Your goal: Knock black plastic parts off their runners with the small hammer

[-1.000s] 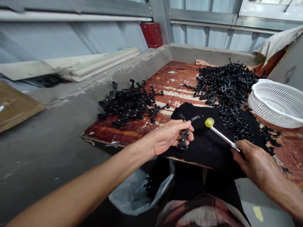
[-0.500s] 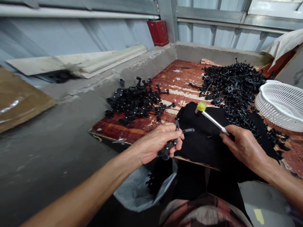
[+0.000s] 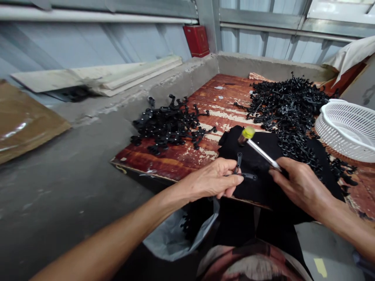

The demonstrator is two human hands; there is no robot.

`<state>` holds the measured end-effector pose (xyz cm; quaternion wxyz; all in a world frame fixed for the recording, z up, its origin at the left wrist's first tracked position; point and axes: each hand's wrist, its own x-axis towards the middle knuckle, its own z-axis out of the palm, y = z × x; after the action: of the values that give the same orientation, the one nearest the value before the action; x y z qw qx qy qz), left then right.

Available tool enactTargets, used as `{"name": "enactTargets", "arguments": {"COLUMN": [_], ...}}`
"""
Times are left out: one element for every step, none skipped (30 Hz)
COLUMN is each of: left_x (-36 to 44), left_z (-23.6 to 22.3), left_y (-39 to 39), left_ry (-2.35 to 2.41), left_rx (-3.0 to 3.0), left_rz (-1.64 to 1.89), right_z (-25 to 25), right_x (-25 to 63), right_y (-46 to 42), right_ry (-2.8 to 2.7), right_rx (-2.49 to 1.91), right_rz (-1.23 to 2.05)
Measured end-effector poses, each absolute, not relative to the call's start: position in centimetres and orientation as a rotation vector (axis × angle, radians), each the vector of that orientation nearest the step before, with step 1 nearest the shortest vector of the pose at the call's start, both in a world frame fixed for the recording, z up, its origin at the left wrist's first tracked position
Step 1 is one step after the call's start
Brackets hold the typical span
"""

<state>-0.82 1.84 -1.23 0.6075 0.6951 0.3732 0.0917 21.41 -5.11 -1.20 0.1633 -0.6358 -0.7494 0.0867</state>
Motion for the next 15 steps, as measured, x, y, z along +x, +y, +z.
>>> {"name": "enactTargets", "arguments": {"left_x": [-1.1, -1.4, -1.8, -2.2, -2.6, -2.9, -3.2, -3.4, -3.5, -3.6, -3.5, -3.4, -3.2, -3.1, -2.9], "left_z": [-1.3, -1.3, -1.4, -1.4, -1.5, -1.5, -1.6, -1.7, -1.8, -2.0, -2.1, -2.1, -2.2, -2.2, -2.2], "left_y": [1.7, 1.5, 1.3, 1.1, 1.0, 0.8, 0.7, 0.6, 0.6, 0.6, 0.6, 0.6, 0.6, 0.6, 0.6], "left_ry": [0.843, 0.839, 0.848, 0.866, 0.891, 0.918, 0.941, 0.958, 0.963, 0.961, 0.950, 0.937, 0.924, 0.910, 0.895], "left_rx": [1.608, 1.607, 1.604, 1.599, 1.594, 1.588, 1.582, 1.575, 1.567, 1.557, 1.545, 1.535, 1.527, 1.521, 1.518], "left_rz": [0.172, 0.141, 0.122, 0.116, 0.118, 0.124, 0.131, 0.138, 0.143, 0.149, 0.154, 0.161, 0.169, 0.175, 0.177], "right_z": [-1.1, -1.1, -1.1, -1.2, -1.3, -1.4, -1.5, -1.6, -1.6, -1.5, -1.4, -1.2, -1.0, -0.7, -0.4], "right_x": [20.7, 20.1, 19.6, 19.3, 19.2, 19.3, 19.4, 19.7, 20.0, 20.4, 20.8, 21.2, 21.7, 22.1, 22.7], "right_y": [-4.5, -3.9, -3.3, -2.7, -2.3, -1.8, -1.5, -1.2, -1.0, -0.9, -0.9, -1.1, -1.4, -1.8, -2.3], "right_ry": [-2.164, -2.187, -2.199, -2.206, -2.209, -2.207, -2.202, -2.196, -2.186, -2.175, -2.164, -2.153, -2.142, -2.127, -2.109], "right_rx": [-1.823, -1.836, -1.863, -1.892, -1.922, -1.951, -1.979, -2.002, -2.021, -2.032, -2.033, -2.022, -2.002, -1.978, -1.955], "right_rz": [0.273, 0.295, 0.311, 0.327, 0.344, 0.363, 0.383, 0.404, 0.423, 0.438, 0.448, 0.454, 0.456, 0.454, 0.448]}}
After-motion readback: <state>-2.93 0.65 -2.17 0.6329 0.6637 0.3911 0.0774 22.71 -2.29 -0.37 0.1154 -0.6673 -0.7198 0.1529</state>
